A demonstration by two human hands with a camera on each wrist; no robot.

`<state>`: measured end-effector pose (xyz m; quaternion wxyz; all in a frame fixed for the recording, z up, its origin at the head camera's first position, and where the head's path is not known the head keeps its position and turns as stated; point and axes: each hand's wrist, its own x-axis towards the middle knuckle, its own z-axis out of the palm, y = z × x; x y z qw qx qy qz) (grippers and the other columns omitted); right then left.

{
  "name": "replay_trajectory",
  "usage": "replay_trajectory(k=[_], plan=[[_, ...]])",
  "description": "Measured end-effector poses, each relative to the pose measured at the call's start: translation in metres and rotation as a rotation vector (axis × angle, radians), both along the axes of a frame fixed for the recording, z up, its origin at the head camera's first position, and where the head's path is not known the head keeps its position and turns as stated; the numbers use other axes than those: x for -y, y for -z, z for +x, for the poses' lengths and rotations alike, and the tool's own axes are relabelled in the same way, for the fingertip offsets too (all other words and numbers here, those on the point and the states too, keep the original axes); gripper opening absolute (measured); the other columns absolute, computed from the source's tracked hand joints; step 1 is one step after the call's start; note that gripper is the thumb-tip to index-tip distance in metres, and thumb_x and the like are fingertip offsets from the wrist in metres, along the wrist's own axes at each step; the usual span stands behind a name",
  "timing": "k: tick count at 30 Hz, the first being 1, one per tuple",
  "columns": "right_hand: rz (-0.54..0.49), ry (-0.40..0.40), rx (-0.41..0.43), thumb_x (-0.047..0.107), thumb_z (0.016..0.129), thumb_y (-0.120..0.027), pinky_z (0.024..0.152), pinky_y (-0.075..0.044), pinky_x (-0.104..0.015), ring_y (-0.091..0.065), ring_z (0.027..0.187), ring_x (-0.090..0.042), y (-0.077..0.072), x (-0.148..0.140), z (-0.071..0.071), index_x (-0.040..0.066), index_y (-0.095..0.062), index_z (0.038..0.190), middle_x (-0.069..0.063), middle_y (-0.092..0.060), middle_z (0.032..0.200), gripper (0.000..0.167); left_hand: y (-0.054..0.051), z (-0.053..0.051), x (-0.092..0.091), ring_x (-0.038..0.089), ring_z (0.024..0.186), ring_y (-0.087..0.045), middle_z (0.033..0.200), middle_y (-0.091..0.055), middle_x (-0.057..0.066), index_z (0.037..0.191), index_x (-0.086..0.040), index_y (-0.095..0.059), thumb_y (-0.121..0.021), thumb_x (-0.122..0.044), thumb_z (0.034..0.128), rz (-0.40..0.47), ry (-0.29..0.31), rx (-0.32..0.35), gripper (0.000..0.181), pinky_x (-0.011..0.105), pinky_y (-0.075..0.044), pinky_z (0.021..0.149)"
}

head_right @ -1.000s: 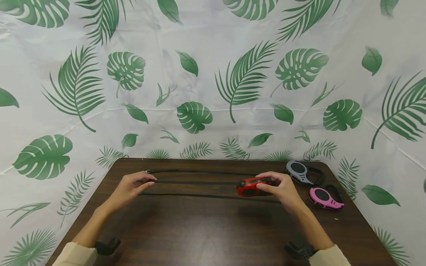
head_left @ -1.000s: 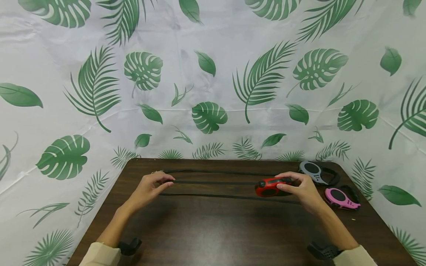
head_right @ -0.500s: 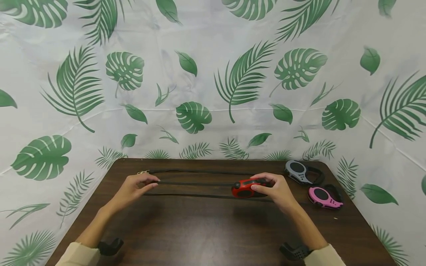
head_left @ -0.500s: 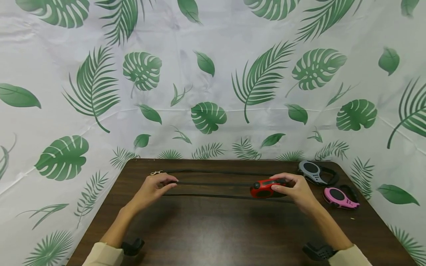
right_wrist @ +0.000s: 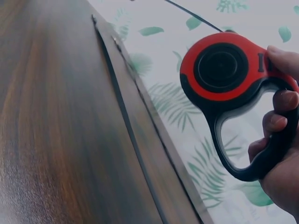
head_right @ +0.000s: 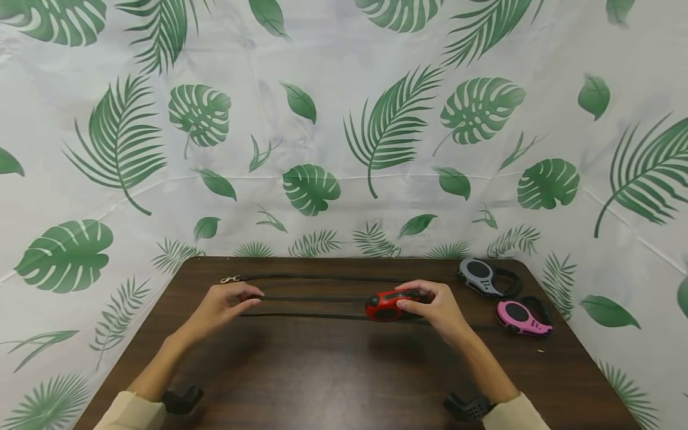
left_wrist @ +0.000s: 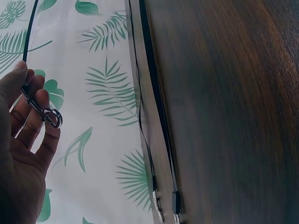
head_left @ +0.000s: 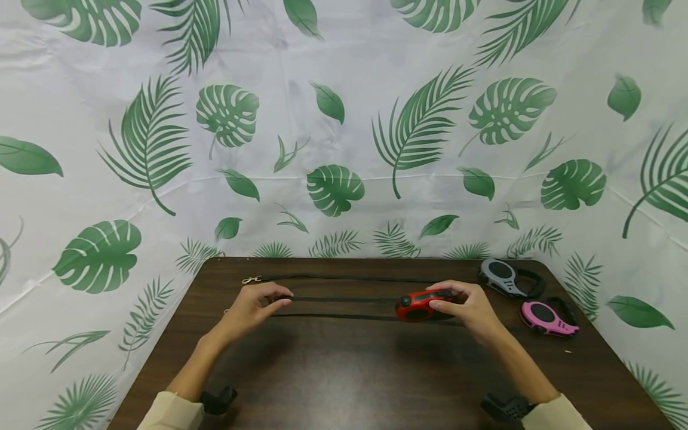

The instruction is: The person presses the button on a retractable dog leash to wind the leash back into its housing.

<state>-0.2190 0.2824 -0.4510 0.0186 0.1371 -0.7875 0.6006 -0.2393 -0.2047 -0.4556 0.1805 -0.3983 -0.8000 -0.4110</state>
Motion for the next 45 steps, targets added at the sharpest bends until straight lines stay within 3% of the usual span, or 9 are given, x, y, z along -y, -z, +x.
replay_trajectory(k=[10, 22, 38, 45], plan=[[-0.015, -0.013, 0.009, 0.009, 0.093, -0.082, 0.076, -0.063, -0.036, -0.068, 0.091, -0.022, 0.003, 0.007, 0.000, -0.002, -0.075, 0.120, -0.009, -0.074, 0.099, 0.030, 0.006, -0.004, -0.007, 0.008, 0.075, -0.063, 0.091, -0.077, 0.001, 0.104, -0.006, -0.078, -0.081, 0.009, 0.0861, -0.014, 0.022, -0.037, 0.024, 0.028, -0.056, 0.058], [-0.020, -0.037, 0.009, 0.008, 0.093, -0.081, 0.076, -0.064, -0.039, -0.069, 0.089, -0.023, 0.007, 0.016, -0.001, -0.001, -0.075, 0.119, -0.008, -0.075, 0.101, 0.028, 0.011, -0.006, -0.013, 0.005, 0.075, -0.062, 0.088, -0.075, -0.001, 0.103, -0.008, -0.078, -0.082, 0.006, 0.0880, -0.017, 0.027, -0.011, 0.021, 0.023, -0.056, 0.062], [-0.046, -0.055, 0.031, 0.008, 0.092, -0.082, 0.078, -0.063, -0.034, -0.069, 0.091, -0.023, 0.010, 0.028, 0.001, -0.003, -0.074, 0.121, -0.011, -0.073, 0.103, 0.031, 0.006, -0.002, -0.028, 0.005, 0.078, -0.064, 0.093, -0.077, -0.003, 0.106, -0.011, -0.079, -0.081, 0.002, 0.0904, -0.043, 0.027, 0.054, 0.020, 0.028, -0.057, 0.064], [-0.056, -0.057, 0.020, 0.006, 0.092, -0.083, 0.077, -0.064, -0.036, -0.070, 0.091, -0.022, 0.011, 0.030, 0.001, -0.005, -0.074, 0.120, -0.011, -0.074, 0.102, 0.031, 0.005, 0.000, -0.035, 0.005, 0.080, -0.064, 0.093, -0.077, -0.003, 0.105, -0.011, -0.079, -0.083, -0.001, 0.0898, -0.043, 0.031, 0.043, 0.018, 0.033, -0.057, 0.060]])
